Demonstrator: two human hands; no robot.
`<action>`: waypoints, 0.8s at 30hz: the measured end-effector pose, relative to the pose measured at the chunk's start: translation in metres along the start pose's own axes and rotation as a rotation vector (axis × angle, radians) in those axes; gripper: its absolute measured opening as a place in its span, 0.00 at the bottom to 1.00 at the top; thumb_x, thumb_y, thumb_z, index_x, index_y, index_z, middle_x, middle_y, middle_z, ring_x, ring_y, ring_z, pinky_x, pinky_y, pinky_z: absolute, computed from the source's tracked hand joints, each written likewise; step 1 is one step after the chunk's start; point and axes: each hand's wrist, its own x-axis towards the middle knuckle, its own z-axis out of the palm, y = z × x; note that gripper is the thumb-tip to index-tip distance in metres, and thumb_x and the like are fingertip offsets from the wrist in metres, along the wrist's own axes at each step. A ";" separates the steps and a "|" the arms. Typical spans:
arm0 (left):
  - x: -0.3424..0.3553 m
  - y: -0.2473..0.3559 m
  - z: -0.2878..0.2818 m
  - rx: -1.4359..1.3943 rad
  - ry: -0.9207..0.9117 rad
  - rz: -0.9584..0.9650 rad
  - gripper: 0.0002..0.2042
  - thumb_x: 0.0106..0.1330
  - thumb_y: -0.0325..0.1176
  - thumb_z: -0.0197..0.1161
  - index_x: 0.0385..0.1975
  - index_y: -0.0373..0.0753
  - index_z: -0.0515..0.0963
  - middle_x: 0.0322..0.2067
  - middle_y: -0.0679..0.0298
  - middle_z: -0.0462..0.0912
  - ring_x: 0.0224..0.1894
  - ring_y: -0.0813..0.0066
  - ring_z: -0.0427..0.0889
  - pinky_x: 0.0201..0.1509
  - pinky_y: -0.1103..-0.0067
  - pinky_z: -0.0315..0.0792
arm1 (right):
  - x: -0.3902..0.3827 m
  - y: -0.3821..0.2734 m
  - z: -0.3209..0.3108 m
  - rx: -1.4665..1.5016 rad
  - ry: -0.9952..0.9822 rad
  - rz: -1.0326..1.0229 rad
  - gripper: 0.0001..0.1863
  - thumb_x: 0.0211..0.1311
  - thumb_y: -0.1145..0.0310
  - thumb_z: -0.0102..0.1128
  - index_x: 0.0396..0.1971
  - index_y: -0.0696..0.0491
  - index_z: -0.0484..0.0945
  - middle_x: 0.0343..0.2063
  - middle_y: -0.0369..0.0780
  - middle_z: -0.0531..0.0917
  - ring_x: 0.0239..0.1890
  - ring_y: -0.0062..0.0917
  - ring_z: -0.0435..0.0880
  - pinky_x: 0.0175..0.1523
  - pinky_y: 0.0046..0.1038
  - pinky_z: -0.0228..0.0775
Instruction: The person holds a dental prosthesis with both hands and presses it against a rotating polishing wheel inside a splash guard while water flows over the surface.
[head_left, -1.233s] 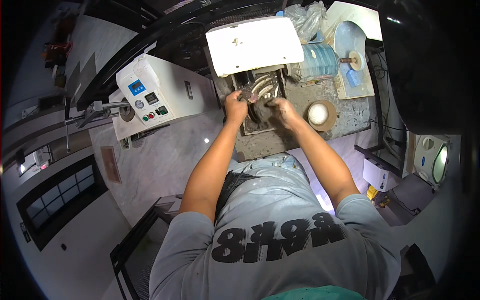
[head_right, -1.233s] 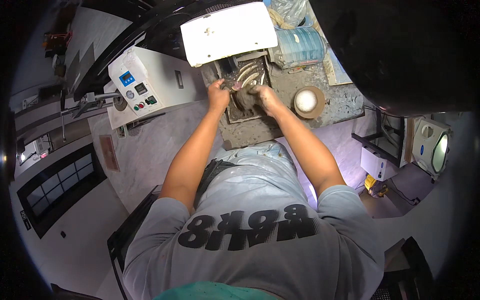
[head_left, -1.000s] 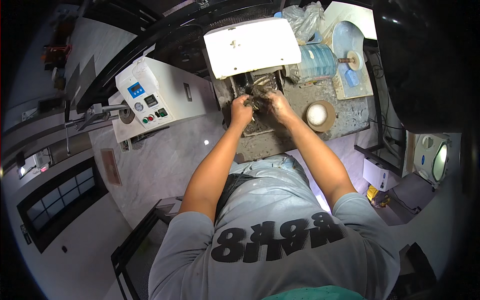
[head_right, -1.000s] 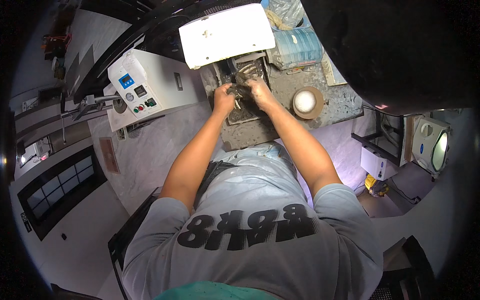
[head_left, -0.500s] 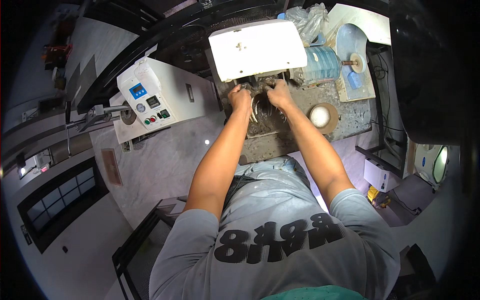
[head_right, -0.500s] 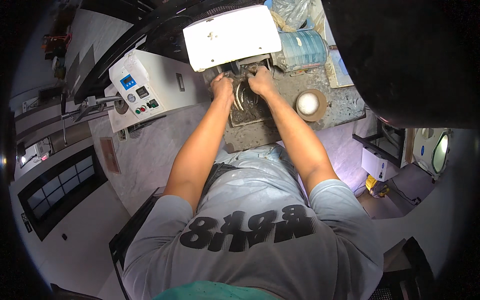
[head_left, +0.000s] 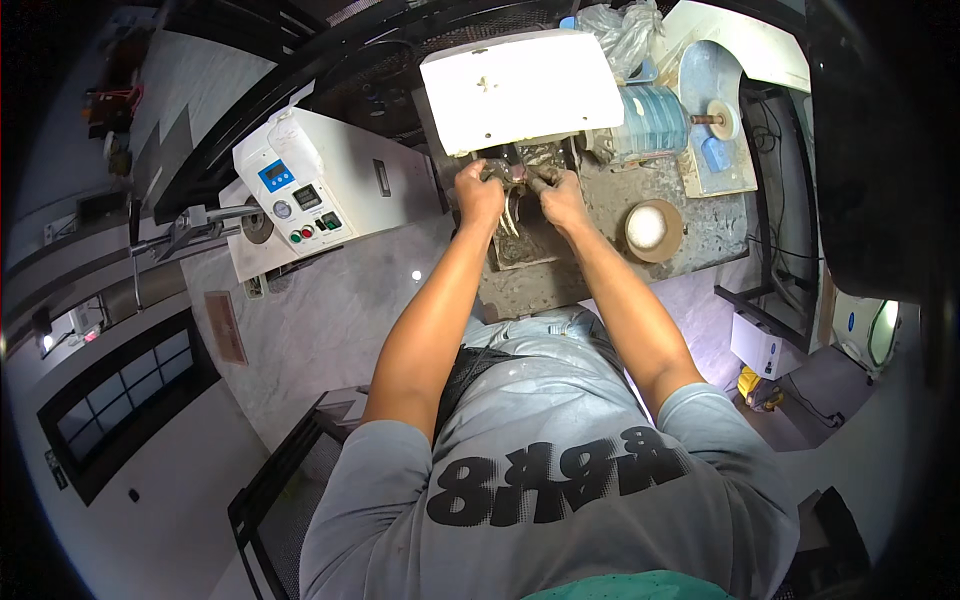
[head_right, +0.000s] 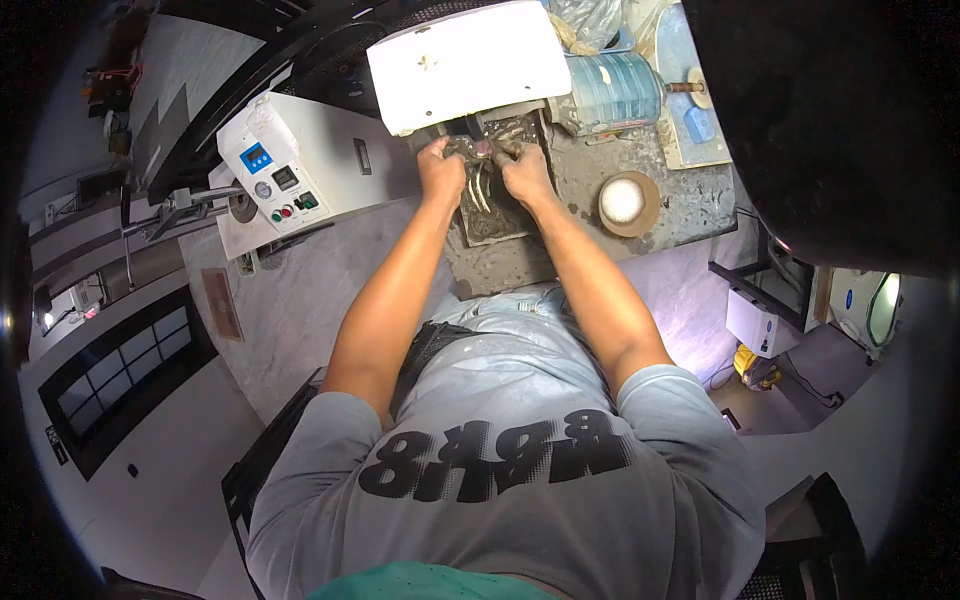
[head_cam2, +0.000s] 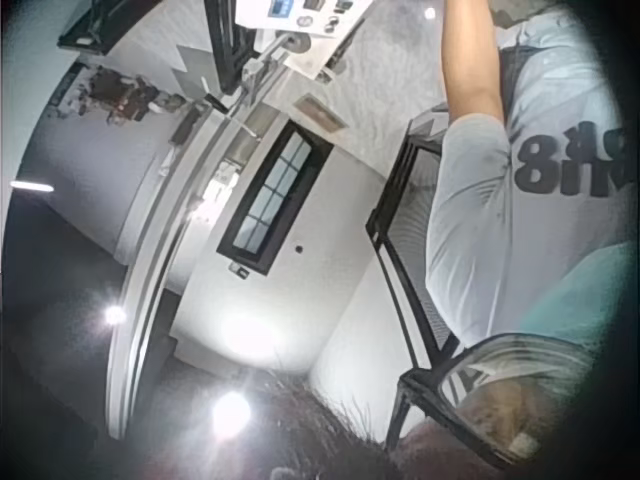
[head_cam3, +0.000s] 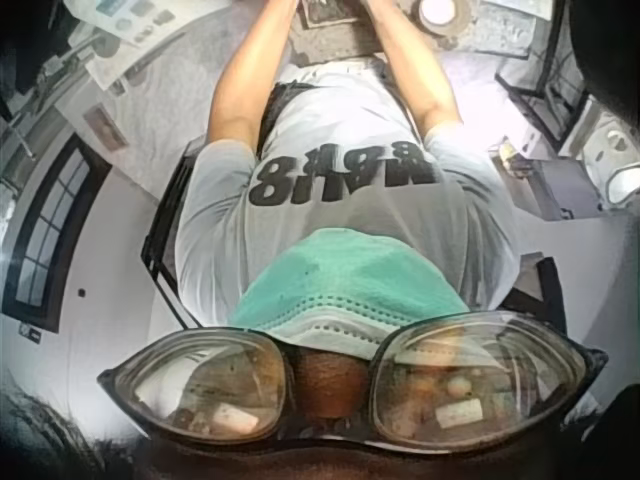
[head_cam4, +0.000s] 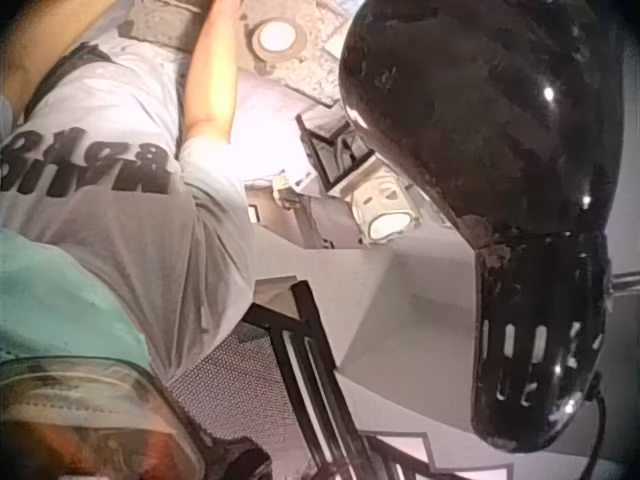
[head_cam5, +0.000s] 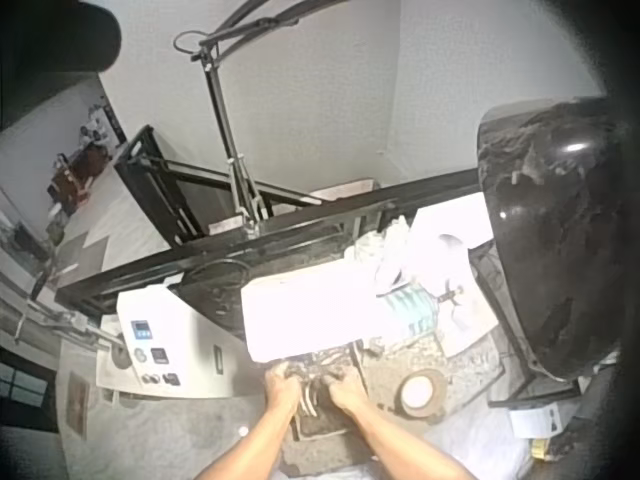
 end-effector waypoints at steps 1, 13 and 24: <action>-0.002 -0.005 -0.001 -0.006 0.077 0.152 0.18 0.48 0.18 0.52 0.41 0.21 0.76 0.36 0.47 0.83 0.39 0.64 0.81 0.47 0.76 0.72 | -0.001 0.001 0.003 0.019 -0.010 -0.021 0.12 0.54 0.74 0.60 0.38 0.62 0.82 0.32 0.47 0.85 0.36 0.24 0.82 0.45 0.25 0.70; 0.024 0.017 -0.003 -0.075 0.004 -0.119 0.21 0.47 0.17 0.53 0.45 0.22 0.75 0.32 0.53 0.82 0.33 0.72 0.79 0.38 0.79 0.72 | 0.009 -0.019 0.012 -0.083 0.027 0.044 0.07 0.55 0.76 0.57 0.29 0.64 0.81 0.24 0.34 0.80 0.27 0.17 0.73 0.35 0.23 0.65; -0.065 0.051 -0.047 0.023 -0.129 0.382 0.09 0.59 0.15 0.55 0.39 0.24 0.75 0.36 0.57 0.82 0.39 0.77 0.79 0.45 0.82 0.71 | 0.007 0.006 -0.010 -0.723 -0.060 -0.148 0.38 0.53 0.60 0.58 0.59 0.69 0.61 0.59 0.63 0.63 0.66 0.49 0.59 0.69 0.35 0.52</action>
